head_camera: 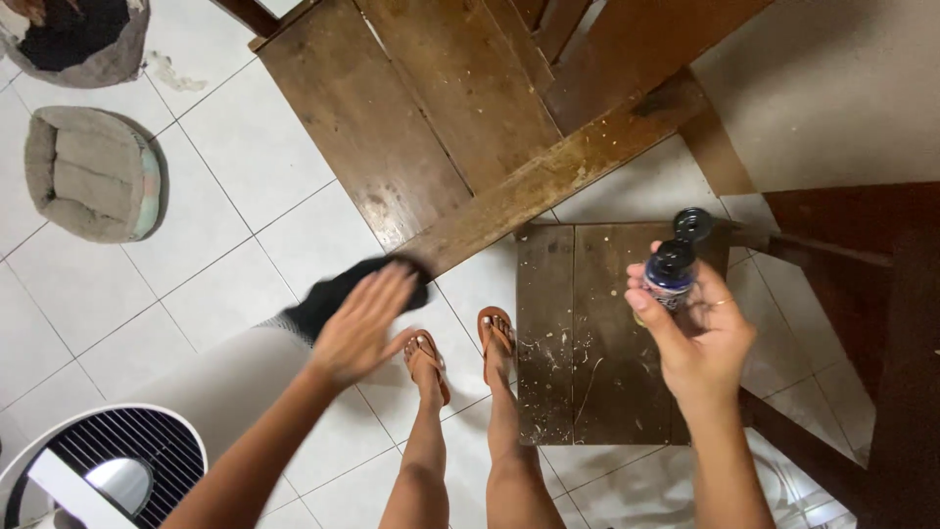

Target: The person pours liquid from a bottle onto a cloth and wipes the seat, backrest, and legs of a wooden chair, then repeats the process on a second chair.

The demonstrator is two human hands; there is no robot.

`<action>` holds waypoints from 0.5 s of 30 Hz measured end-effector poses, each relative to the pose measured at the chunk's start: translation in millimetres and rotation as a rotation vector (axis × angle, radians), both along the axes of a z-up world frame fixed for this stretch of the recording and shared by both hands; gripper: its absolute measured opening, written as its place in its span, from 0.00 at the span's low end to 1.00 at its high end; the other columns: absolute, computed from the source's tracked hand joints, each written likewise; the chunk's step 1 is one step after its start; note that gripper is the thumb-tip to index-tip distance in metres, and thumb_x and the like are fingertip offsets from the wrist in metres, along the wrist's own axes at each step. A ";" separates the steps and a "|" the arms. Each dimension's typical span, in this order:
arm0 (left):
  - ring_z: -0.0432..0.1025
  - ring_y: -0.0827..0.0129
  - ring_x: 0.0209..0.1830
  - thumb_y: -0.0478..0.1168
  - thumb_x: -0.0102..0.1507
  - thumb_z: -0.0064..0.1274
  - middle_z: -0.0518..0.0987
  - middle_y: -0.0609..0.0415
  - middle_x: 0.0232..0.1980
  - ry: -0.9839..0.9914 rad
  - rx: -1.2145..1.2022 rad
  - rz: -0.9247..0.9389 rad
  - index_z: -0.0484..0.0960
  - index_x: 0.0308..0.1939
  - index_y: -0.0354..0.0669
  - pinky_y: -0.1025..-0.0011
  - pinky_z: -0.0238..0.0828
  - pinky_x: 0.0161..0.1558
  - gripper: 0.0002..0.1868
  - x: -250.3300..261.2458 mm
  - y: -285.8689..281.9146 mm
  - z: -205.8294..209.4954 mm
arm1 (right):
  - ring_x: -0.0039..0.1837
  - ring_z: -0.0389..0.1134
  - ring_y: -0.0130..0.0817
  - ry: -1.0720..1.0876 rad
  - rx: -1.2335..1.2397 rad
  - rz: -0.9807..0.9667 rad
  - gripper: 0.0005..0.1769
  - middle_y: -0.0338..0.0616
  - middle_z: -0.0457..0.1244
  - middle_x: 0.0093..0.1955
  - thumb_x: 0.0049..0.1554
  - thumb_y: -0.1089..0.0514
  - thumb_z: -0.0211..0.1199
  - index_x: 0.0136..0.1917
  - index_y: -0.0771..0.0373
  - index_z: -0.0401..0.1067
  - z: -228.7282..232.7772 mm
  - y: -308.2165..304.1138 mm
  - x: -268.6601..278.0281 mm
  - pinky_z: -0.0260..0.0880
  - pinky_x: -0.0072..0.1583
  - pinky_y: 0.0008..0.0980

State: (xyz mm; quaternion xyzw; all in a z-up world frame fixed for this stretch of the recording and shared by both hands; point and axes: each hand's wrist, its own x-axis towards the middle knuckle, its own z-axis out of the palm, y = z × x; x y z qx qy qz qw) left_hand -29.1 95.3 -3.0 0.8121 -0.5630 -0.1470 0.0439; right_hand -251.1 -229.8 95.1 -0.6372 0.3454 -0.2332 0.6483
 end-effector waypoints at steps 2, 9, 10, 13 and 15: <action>0.45 0.60 0.82 0.64 0.69 0.29 0.54 0.43 0.80 -0.081 0.106 -0.022 0.54 0.75 0.33 0.60 0.36 0.79 0.42 1.1 41.6 1.7 | 0.59 0.71 0.28 0.007 -0.019 0.013 0.25 0.45 0.70 0.58 0.59 0.67 0.68 0.69 0.69 0.69 -2.2 4.8 4.1 0.72 0.60 0.26; 0.44 0.59 0.82 0.65 0.70 0.26 0.53 0.43 0.80 -0.078 0.019 -0.135 0.52 0.77 0.34 0.59 0.34 0.79 0.43 6.2 -7.3 -8.2 | 0.59 0.70 0.26 0.043 -0.039 0.034 0.23 0.45 0.70 0.58 0.59 0.66 0.69 0.67 0.68 0.70 -4.5 11.2 15.5 0.72 0.61 0.25; 0.43 0.60 0.83 0.64 0.71 0.25 0.52 0.44 0.81 -0.083 0.035 -0.160 0.51 0.78 0.37 0.60 0.33 0.79 0.42 7.5 -31.5 -10.1 | 0.58 0.70 0.26 0.037 -0.007 0.021 0.23 0.44 0.70 0.58 0.59 0.66 0.69 0.66 0.68 0.70 -4.2 10.0 15.1 0.73 0.59 0.24; 0.44 0.60 0.85 0.63 0.73 0.27 0.52 0.45 0.84 -0.053 -0.154 -0.199 0.51 0.81 0.38 0.61 0.36 0.81 0.40 11.5 -118.8 -18.6 | 0.54 0.70 0.25 0.091 -0.026 -0.022 0.22 0.45 0.70 0.57 0.59 0.65 0.69 0.66 0.68 0.71 -4.6 3.4 8.5 0.73 0.53 0.24; 0.45 0.60 0.85 0.63 0.74 0.30 0.53 0.46 0.84 -0.030 -0.247 -0.198 0.51 0.81 0.38 0.61 0.37 0.81 0.41 12.7 -182.5 -24.1 | 0.55 0.70 0.24 0.102 -0.018 -0.046 0.22 0.45 0.70 0.57 0.59 0.65 0.68 0.66 0.69 0.70 -4.7 -3.1 0.4 0.72 0.53 0.23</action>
